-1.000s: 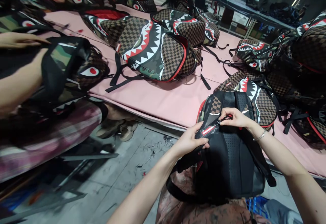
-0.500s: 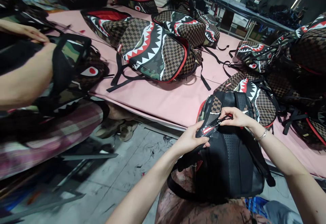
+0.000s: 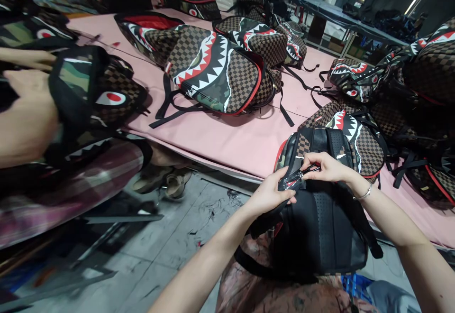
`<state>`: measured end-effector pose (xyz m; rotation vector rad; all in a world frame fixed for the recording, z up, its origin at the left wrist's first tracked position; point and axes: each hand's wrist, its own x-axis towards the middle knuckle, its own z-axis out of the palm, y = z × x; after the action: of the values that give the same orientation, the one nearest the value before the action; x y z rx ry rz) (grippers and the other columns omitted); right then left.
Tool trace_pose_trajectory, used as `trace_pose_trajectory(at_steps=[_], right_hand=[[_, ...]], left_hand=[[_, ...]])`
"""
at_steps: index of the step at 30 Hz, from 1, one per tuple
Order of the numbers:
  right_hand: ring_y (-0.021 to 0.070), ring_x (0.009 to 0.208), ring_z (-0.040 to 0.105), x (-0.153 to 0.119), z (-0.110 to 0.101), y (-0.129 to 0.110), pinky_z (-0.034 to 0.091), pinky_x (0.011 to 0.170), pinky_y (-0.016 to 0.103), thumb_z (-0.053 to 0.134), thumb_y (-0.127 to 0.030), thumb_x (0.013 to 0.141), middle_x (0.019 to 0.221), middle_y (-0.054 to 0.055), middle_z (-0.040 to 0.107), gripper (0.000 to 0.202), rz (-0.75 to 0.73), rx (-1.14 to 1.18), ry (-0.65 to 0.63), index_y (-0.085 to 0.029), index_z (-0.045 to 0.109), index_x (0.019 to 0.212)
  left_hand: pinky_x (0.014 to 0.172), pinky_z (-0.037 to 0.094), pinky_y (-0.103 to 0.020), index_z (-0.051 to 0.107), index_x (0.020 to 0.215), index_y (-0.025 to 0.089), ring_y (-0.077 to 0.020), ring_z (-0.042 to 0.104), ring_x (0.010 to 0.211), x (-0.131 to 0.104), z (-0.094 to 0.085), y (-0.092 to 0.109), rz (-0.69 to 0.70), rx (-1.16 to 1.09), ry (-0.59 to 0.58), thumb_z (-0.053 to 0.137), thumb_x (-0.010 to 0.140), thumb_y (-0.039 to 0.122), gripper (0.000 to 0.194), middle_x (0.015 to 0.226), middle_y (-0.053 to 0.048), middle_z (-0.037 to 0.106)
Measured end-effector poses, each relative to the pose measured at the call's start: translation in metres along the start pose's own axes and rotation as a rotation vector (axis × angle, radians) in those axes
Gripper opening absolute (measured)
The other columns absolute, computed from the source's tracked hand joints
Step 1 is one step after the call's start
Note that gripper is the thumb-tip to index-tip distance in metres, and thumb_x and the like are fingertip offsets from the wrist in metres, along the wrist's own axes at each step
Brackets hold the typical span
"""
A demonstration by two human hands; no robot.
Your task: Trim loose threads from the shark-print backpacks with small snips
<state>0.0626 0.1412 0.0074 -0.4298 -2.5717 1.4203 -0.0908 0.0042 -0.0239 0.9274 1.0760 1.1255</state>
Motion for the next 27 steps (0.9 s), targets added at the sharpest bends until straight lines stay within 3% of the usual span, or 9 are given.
trace_pose_trajectory(at_steps=[5,11,17,22,27], right_hand=[[0.0104,0.064,0.049,0.0,0.005,0.003,0.04,0.059,0.022,0.068,-0.035,0.072,0.071,0.0,0.055,0.023,-0.012,-0.006,0.047,-0.015,0.057,0.074],[0.0104,0.065,0.051,-0.002,0.018,0.016,0.042,0.061,0.023,0.07,-0.037,0.069,0.072,-0.001,0.055,0.026,0.019,0.167,0.186,-0.016,0.055,0.072],[0.0104,0.063,0.052,-0.014,0.006,0.04,0.043,0.06,0.023,0.071,-0.035,0.069,0.073,-0.002,0.055,0.025,0.017,0.144,0.404,-0.018,0.058,0.082],[0.0167,0.083,0.056,-0.02,-0.005,0.051,0.045,0.078,0.034,0.069,-0.031,0.072,0.083,0.003,0.061,0.018,-0.183,-0.067,0.411,-0.019,0.061,0.084],[0.0167,0.082,0.057,-0.014,-0.005,0.044,0.047,0.075,0.034,0.065,-0.031,0.077,0.085,0.005,0.06,0.016,-0.266,-0.161,0.367,-0.019,0.06,0.086]], left_hand=[[0.051,0.047,-0.022,0.047,0.12,0.014,-0.0123,0.062,0.056,-0.001,0.0,0.0,0.007,-0.046,0.0,0.068,0.065,0.019,0.059,0.08,-0.001,0.059],[0.053,0.046,-0.021,0.049,0.112,0.011,-0.011,0.059,0.055,-0.004,-0.008,-0.006,0.024,-0.152,-0.052,0.07,0.066,0.022,0.052,0.067,0.0,0.062],[0.053,0.048,-0.022,0.049,0.105,0.011,-0.0123,0.06,0.053,-0.005,-0.016,-0.018,-0.036,-0.257,-0.012,0.071,0.066,0.027,0.047,0.063,-0.003,0.066],[0.053,0.05,-0.021,0.052,0.104,0.012,-0.0138,0.063,0.055,-0.002,-0.019,-0.021,-0.066,-0.307,-0.042,0.072,0.065,0.027,0.046,0.064,-0.004,0.066],[0.053,0.05,-0.021,0.055,0.103,0.012,-0.0127,0.063,0.056,0.0,-0.019,-0.021,-0.059,-0.324,-0.081,0.073,0.065,0.026,0.044,0.076,-0.005,0.067]])
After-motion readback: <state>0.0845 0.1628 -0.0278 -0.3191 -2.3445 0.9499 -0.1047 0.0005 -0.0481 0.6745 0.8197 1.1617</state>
